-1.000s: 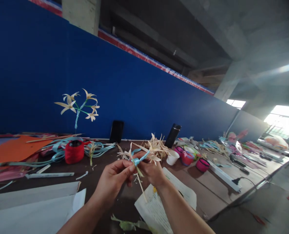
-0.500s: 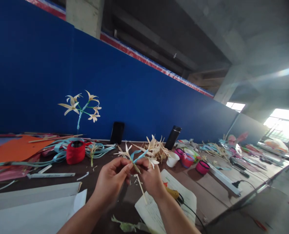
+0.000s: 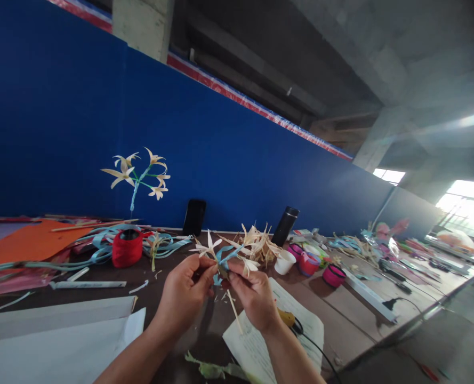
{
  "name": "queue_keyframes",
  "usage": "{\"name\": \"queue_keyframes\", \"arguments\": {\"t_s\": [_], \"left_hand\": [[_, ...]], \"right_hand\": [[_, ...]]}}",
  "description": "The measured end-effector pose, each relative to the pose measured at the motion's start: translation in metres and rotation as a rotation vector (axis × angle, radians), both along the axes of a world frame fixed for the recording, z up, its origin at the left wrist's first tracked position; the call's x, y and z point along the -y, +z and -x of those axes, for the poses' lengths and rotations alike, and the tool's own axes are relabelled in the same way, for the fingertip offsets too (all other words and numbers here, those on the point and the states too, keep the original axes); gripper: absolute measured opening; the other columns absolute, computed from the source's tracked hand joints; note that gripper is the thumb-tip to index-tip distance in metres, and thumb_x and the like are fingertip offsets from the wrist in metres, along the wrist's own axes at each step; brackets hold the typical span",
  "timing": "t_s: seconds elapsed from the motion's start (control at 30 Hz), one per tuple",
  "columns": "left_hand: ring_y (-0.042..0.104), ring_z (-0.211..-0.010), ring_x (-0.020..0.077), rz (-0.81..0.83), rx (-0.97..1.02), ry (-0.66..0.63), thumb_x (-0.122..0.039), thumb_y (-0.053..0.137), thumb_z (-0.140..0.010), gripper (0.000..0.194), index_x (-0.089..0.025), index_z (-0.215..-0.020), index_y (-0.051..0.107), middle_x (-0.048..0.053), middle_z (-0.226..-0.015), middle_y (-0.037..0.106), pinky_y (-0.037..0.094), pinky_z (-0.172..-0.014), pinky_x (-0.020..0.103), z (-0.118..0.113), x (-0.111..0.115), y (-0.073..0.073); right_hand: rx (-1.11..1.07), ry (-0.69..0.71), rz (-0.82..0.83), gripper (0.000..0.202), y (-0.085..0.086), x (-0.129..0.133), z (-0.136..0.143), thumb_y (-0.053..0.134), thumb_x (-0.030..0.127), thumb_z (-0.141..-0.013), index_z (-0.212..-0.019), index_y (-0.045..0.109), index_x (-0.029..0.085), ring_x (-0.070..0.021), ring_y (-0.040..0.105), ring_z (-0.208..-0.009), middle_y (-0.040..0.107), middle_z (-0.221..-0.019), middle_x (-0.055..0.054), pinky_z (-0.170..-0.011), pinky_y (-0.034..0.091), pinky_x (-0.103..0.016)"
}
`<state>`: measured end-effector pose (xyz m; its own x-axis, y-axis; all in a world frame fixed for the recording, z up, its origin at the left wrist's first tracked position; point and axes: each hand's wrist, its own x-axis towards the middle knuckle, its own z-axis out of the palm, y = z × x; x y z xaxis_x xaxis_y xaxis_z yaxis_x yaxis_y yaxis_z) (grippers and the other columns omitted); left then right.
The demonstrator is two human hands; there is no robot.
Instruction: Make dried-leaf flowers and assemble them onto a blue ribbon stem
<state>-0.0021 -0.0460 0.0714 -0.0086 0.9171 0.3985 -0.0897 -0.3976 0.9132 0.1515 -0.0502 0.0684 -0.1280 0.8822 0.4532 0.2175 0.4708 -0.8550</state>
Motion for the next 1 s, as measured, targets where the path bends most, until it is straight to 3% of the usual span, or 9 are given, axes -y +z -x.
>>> {"name": "queue_keyframes", "arguments": {"t_s": [0.17,0.47,0.63,1.0], "left_hand": [[0.053,-0.048,0.0115,-0.104,-0.101,0.098,-0.028,0.061,-0.075,0.009,-0.019,-0.072,0.064,-0.002,-0.061,0.06,0.042,-0.048,0.021,0.001,-0.003,-0.005],[0.058,-0.068,0.0151,-0.317,-0.378,0.287,-0.022,0.053,-0.082,0.009,-0.019,-0.08,0.061,0.001,-0.074,0.06,0.044,-0.065,0.024,0.003,-0.005,-0.011],[0.058,-0.071,0.0155,-0.465,-0.409,0.382,-0.017,0.052,-0.083,0.008,-0.018,-0.081,0.059,0.002,-0.075,0.06,0.044,-0.067,0.025,0.002,-0.007,-0.016],[0.057,-0.073,0.0149,-0.521,-0.47,0.456,-0.01,0.05,-0.083,0.011,-0.018,-0.078,0.056,0.002,-0.076,0.06,0.044,-0.07,0.025,0.002,-0.004,-0.019]], "right_hand": [[0.098,-0.083,-0.09,0.019,0.002,0.002,-0.005,0.059,0.025,-0.082,-0.096,0.072,0.025,-0.0226,0.062,-0.086,0.068,-0.091,-0.006,-0.081,0.048,-0.037],[0.156,-0.282,-0.226,0.016,-0.003,0.0,0.017,0.062,0.022,-0.08,-0.091,0.072,0.023,-0.0196,0.062,-0.081,0.067,-0.085,-0.005,-0.076,0.049,-0.031],[0.154,-0.381,-0.252,0.015,-0.006,0.007,0.03,0.059,0.021,-0.081,-0.09,0.072,0.02,-0.0172,0.06,-0.073,0.066,-0.081,-0.005,-0.068,0.049,-0.027],[0.202,-0.462,-0.338,0.021,-0.012,0.01,0.045,0.052,0.014,-0.084,-0.096,0.069,0.018,-0.0173,0.061,-0.082,0.066,-0.088,-0.007,-0.077,0.048,-0.027]]}}
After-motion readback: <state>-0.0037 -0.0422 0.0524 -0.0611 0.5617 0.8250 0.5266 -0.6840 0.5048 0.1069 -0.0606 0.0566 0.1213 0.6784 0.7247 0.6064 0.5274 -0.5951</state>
